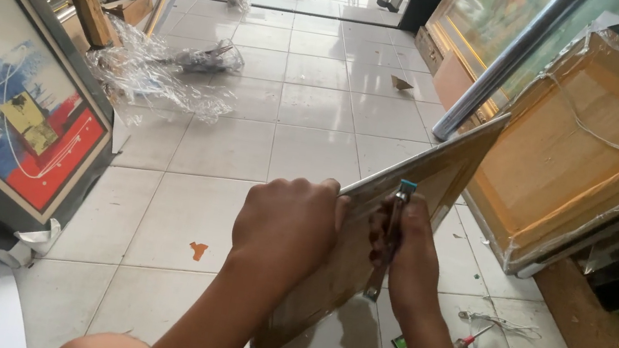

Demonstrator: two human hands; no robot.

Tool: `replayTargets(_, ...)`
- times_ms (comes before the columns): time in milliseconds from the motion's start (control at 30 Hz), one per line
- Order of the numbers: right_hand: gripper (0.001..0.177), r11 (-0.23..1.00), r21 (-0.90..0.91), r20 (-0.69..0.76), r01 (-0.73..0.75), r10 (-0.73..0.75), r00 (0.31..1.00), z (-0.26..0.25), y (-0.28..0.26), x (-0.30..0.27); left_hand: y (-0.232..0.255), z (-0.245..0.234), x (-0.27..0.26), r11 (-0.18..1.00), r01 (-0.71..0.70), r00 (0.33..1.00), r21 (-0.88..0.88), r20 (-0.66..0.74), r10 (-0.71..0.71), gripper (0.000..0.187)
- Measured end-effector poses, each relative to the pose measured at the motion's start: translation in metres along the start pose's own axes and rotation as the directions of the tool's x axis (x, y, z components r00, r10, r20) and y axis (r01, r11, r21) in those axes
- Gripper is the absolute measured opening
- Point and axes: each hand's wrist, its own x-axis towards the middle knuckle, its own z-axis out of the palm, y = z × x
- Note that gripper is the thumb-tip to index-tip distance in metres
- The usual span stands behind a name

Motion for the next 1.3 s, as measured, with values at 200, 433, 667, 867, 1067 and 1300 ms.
replayTargets(200, 0.049, 0.855, -0.298, 0.103, 0.425, -0.413, 0.905, -0.015, 0.029, 0.009, 0.006, 0.004, -0.005, 1.0, 0.025, 1.0, 0.0, -0.012, -0.025, 0.034)
replayTargets(433, 0.036, 0.757, -0.463, 0.182, 0.462, -0.429, 0.885, -0.025, 0.046, 0.018, 0.014, 0.006, -0.009, 0.999, 0.03, 0.999, -0.018, -0.017, -0.031, 0.035)
replayTargets(667, 0.033, 0.697, -0.544, 0.183, 0.467, -0.445, 0.877, -0.03, 0.052, 0.023, 0.018, -0.007, -0.014, 0.994, 0.05, 0.998, -0.096, -0.022, -0.052, 0.042)
replayTargets(867, 0.03, 0.732, -0.516, 0.185, 0.445, -0.412, 0.892, -0.027, 0.04, 0.019, 0.014, 0.006, -0.011, 0.997, -0.003, 0.997, -0.073, -0.078, -0.003, 0.045)
replayTargets(1067, 0.033, 0.837, -0.403, 0.176, 0.371, -0.327, 0.928, -0.025, 0.037, 0.025, 0.011, 0.006, -0.01, 0.999, -0.045, 0.994, -0.008, -0.097, 0.044, 0.045)
replayTargets(1300, 0.036, 0.953, 0.145, 0.042, 0.266, -0.275, 0.961, -0.011, 0.018, 0.006, -0.029, 0.005, -0.035, 0.985, -0.028, 0.997, 0.168, -0.063, 0.039, 0.053)
